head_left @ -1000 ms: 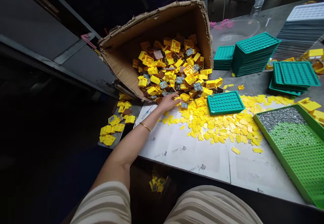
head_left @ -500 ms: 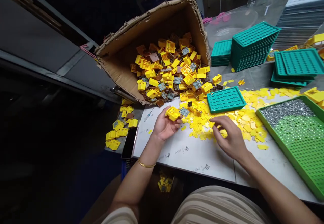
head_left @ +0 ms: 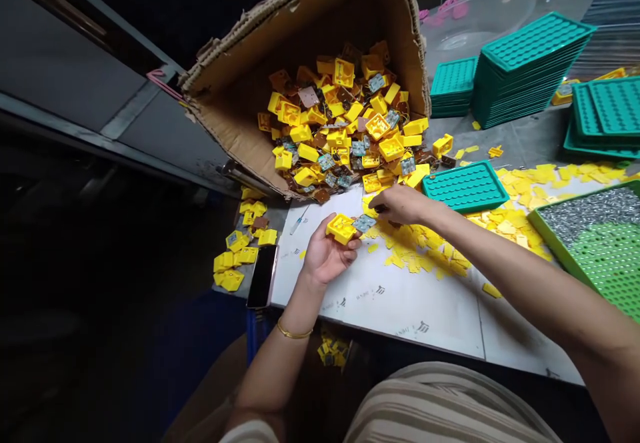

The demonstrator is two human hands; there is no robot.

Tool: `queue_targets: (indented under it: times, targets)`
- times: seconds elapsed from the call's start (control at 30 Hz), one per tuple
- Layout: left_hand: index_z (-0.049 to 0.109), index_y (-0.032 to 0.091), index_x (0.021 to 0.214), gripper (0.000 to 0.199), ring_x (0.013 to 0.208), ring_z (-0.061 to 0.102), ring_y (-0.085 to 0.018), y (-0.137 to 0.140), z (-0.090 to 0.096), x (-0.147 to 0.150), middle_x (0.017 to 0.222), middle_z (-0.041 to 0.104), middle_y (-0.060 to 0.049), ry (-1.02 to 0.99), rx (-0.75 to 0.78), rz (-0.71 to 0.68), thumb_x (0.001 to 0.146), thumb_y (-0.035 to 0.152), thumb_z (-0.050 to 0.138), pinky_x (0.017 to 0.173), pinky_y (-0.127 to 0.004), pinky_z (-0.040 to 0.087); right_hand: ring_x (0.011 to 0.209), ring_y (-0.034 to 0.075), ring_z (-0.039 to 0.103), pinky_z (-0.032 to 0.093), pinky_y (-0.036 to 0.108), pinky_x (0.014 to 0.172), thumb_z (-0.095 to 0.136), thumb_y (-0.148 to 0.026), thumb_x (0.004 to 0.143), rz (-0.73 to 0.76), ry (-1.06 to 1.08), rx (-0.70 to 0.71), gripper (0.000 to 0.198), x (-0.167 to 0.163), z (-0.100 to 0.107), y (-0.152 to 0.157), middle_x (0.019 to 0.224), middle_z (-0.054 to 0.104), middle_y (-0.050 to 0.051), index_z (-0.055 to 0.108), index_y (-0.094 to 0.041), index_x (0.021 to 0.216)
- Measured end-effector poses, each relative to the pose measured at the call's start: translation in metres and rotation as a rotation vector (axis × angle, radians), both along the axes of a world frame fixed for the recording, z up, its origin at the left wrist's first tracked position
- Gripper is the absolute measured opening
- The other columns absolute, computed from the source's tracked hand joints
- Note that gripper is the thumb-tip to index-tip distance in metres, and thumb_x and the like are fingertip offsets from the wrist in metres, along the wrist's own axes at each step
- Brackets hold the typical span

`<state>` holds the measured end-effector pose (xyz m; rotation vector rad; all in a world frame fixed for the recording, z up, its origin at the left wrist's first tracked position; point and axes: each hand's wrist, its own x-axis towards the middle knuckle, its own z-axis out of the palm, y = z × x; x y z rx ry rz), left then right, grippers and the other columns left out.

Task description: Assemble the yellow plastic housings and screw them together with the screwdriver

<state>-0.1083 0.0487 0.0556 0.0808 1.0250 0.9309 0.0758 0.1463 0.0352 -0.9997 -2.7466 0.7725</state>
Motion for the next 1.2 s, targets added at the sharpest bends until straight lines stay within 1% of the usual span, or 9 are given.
queue_targets:
  times: [0.23, 0.3, 0.5, 0.6, 0.7, 0.8, 0.93, 1.07, 1.2]
  targets:
    - [0.060, 0.013, 0.085, 0.043, 0.051, 0.045, -0.009, 0.002, -0.011, -0.011, 0.066, 0.055, -0.005, -0.060, 0.006, 0.030, 0.094, 0.046, 0.033, 0.038, -0.014, 0.034, 0.061, 0.016, 0.068, 0.053, 0.026, 0.058, 0.069, -0.029, 0.080, -0.133, 0.398, -0.677, 0.026, 0.019, -0.015, 0.015, 0.073, 0.073, 0.003, 0.072, -0.015, 0.101]
    - [0.060, 0.013, 0.084, 0.045, 0.051, 0.045, -0.009, 0.003, -0.011, -0.012, 0.065, 0.054, -0.005, -0.093, 0.023, 0.043, 0.094, 0.046, 0.032, 0.038, -0.014, 0.034, 0.063, 0.015, 0.069, 0.054, 0.026, 0.058, 0.065, -0.029, 0.083, -0.189, 0.462, -0.736, 0.021, 0.022, -0.017, 0.018, 0.078, 0.073, 0.005, 0.072, -0.015, 0.096]
    - [0.061, 0.012, 0.083, 0.049, 0.050, 0.045, -0.010, 0.000, -0.004, -0.015, 0.064, 0.052, -0.004, -0.154, 0.093, 0.100, 0.094, 0.047, 0.029, 0.037, -0.016, 0.035, 0.097, 0.025, 0.066, 0.051, 0.038, 0.084, 0.060, -0.022, 0.084, -0.313, 0.248, -0.087, 0.028, 0.018, -0.011, 0.007, 0.109, 0.070, 0.011, 0.068, -0.017, 0.110]
    - [0.062, 0.012, 0.083, 0.053, 0.048, 0.044, -0.010, -0.003, 0.004, -0.012, 0.063, 0.051, -0.004, -0.154, 0.117, 0.102, 0.095, 0.048, 0.025, 0.036, -0.016, 0.035, 0.114, 0.028, 0.059, 0.046, 0.041, 0.095, 0.057, -0.020, 0.084, -0.177, 0.287, 0.011, 0.041, 0.006, -0.005, -0.008, 0.126, 0.062, 0.012, 0.060, -0.018, 0.125]
    - [0.062, 0.012, 0.084, 0.054, 0.047, 0.044, -0.009, -0.004, 0.010, -0.008, 0.063, 0.052, -0.004, -0.151, 0.134, 0.091, 0.095, 0.049, 0.023, 0.035, -0.016, 0.035, 0.108, 0.024, 0.063, 0.047, 0.037, 0.093, 0.056, -0.013, 0.083, 0.047, 0.333, -0.121, 0.047, -0.007, -0.005, -0.017, 0.121, 0.065, 0.012, 0.056, -0.017, 0.130]
    - [0.062, 0.012, 0.084, 0.056, 0.047, 0.044, -0.010, -0.004, 0.013, -0.007, 0.062, 0.052, -0.004, -0.158, 0.138, 0.080, 0.095, 0.049, 0.022, 0.036, -0.016, 0.035, 0.072, 0.016, 0.070, 0.052, 0.027, 0.071, 0.052, -0.011, 0.085, 0.097, 0.382, -0.371, 0.032, -0.012, -0.013, -0.017, 0.083, 0.074, 0.005, 0.066, -0.014, 0.114]
    - [0.061, 0.012, 0.082, 0.055, 0.048, 0.045, -0.009, -0.004, 0.011, -0.011, 0.062, 0.052, -0.004, -0.155, 0.144, 0.102, 0.095, 0.049, 0.023, 0.036, -0.015, 0.035, 0.053, 0.012, 0.065, 0.050, 0.021, 0.053, 0.064, -0.023, 0.080, -0.041, 0.594, -0.635, 0.015, -0.007, -0.027, -0.014, 0.062, 0.069, 0.000, 0.070, -0.015, 0.090]
    - [0.060, 0.013, 0.082, 0.050, 0.047, 0.045, -0.009, -0.005, 0.008, -0.016, 0.063, 0.053, -0.003, -0.146, 0.157, 0.142, 0.094, 0.049, 0.027, 0.037, -0.015, 0.035, 0.060, 0.014, 0.067, 0.051, 0.021, 0.050, 0.067, -0.025, 0.072, -0.182, 0.825, -0.983, 0.011, -0.002, -0.031, -0.014, 0.077, 0.072, 0.005, 0.065, -0.014, 0.075]
    - [0.060, 0.015, 0.083, 0.048, 0.046, 0.045, -0.009, -0.007, 0.010, -0.015, 0.062, 0.052, -0.003, -0.168, 0.152, 0.141, 0.094, 0.050, 0.029, 0.036, -0.016, 0.035, 0.067, 0.015, 0.068, 0.049, 0.019, 0.046, 0.058, -0.013, 0.071, -0.330, 0.819, -0.994, 0.003, -0.004, -0.026, -0.016, 0.087, 0.071, 0.007, 0.057, -0.015, 0.069]
